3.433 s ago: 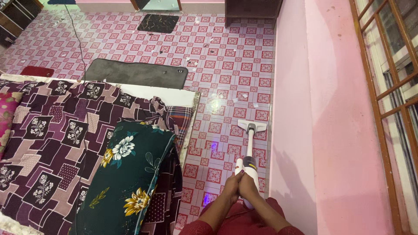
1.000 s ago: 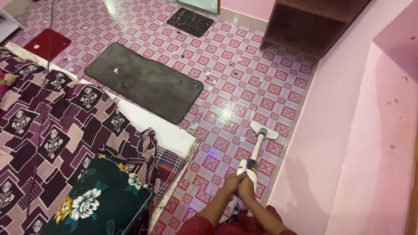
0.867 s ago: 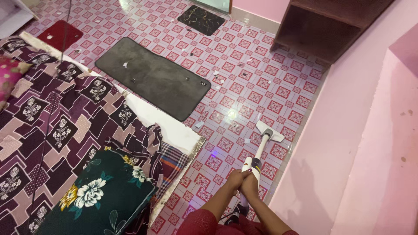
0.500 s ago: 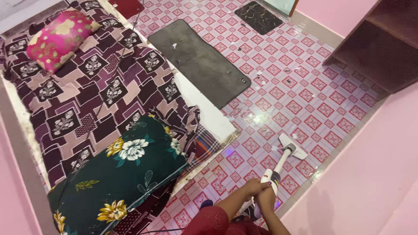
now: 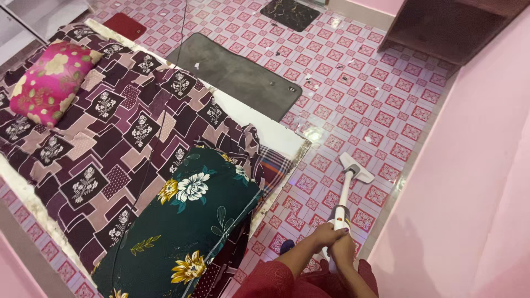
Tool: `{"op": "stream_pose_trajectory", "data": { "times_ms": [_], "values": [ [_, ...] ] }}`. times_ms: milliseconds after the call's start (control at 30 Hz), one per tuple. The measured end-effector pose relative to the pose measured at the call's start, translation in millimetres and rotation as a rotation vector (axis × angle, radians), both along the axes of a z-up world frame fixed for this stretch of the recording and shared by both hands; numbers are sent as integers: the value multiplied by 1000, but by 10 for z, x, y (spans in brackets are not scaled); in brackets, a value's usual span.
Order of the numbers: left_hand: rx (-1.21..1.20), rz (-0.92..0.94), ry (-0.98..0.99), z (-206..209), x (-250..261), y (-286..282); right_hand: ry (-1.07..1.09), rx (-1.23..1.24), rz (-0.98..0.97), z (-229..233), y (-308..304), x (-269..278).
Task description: The person vacuums the tiled floor of a bedroom using a handheld vacuum cleaner, moving around a bed and a mat.
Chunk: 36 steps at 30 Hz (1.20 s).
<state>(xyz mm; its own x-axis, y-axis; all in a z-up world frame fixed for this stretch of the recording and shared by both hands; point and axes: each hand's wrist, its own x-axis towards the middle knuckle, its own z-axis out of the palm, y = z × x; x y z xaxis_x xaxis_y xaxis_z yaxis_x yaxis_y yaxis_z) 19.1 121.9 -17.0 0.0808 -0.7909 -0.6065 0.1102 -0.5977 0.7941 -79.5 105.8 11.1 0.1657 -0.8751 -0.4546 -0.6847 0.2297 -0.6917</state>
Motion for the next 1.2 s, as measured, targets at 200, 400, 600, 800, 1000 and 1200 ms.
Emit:
{"op": "stream_pose_trajectory", "data": {
  "times_ms": [200,400,600,800,1000,1200],
  "values": [
    [-42,76,57,-135,-311,582,-73,74,-69,4,574,-277],
    [-4,108,39,-181,-666,1363,-17,-58,43,-182,1347,-659],
    [31,106,15,-178,-1020,2338,-77,40,-15,-140,2285,-981],
    [50,140,28,-122,-1062,2988,-74,90,-1,-109,2887,-1062],
    [57,187,43,-30,-1030,3428,-49,-19,46,-148,3327,-994],
    [88,156,13,-95,-843,3780,13,-69,69,-313,3646,-883]
  ]
}}
